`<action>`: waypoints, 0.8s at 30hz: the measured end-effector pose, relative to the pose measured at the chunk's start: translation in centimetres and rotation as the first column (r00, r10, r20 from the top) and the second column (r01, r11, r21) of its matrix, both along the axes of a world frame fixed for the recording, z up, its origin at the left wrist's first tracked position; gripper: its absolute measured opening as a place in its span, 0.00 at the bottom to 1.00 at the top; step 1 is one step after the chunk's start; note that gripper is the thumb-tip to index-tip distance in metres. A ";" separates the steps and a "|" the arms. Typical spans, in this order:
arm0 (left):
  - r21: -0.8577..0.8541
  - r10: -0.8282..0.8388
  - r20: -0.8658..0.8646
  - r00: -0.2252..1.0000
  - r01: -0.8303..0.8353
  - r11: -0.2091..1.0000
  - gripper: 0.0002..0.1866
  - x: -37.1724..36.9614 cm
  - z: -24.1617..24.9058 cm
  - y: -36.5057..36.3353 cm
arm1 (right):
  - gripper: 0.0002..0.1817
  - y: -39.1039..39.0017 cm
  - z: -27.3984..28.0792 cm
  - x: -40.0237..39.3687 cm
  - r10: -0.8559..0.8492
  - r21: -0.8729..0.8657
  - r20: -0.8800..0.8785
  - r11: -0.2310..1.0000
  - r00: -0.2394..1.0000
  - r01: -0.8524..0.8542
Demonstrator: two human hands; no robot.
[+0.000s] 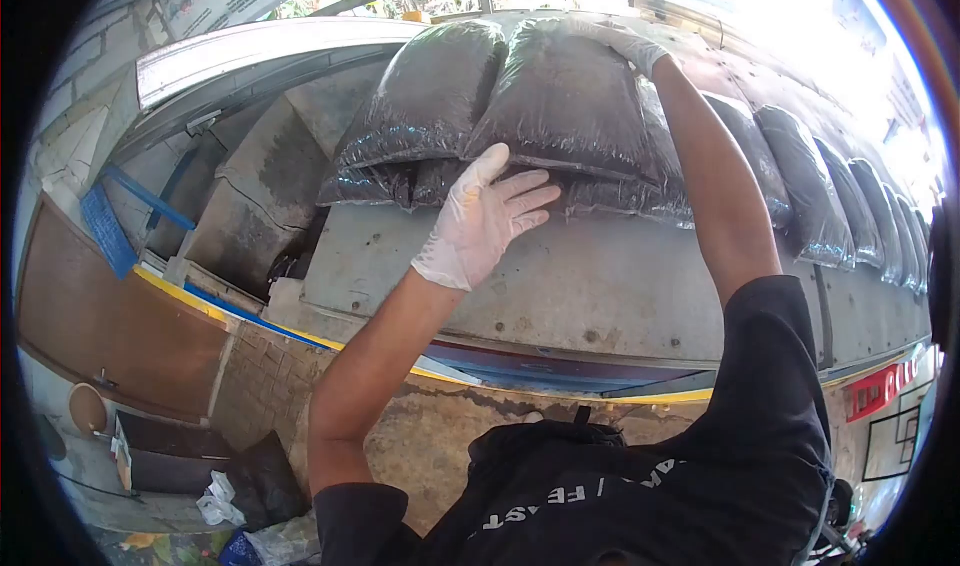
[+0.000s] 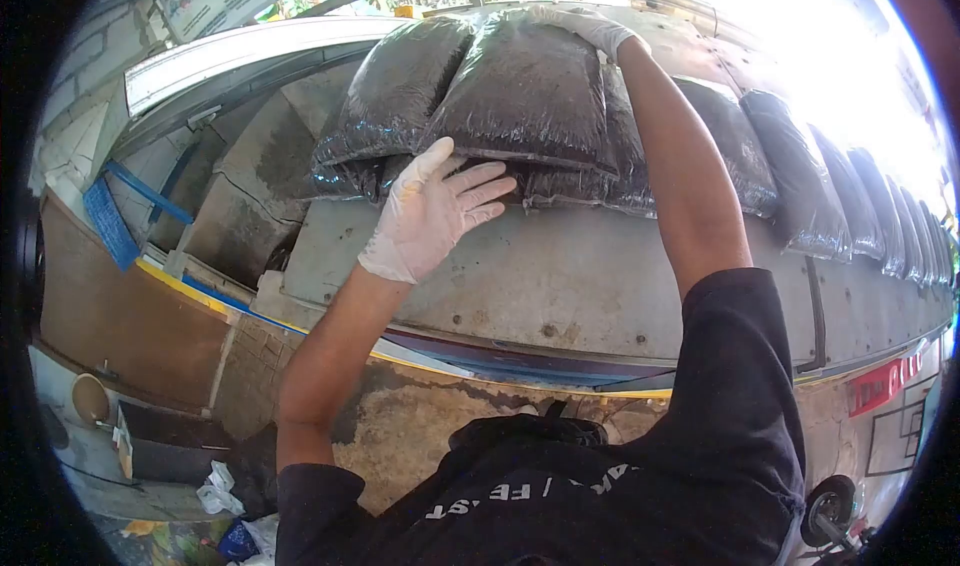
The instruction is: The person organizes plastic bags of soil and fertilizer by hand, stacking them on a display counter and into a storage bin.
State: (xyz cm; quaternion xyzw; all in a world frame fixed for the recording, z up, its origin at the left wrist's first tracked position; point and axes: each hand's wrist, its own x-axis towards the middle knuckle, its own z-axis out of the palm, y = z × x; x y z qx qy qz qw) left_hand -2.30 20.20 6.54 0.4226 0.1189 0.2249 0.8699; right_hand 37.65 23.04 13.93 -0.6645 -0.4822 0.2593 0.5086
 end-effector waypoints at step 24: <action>-0.209 0.114 -0.131 0.985 -0.140 0.968 0.47 2.2 -2.7 -4.7 | 0.43 -7.9 0.3 -6.9 -0.071 0.147 0.073 0.987 0.995 0.060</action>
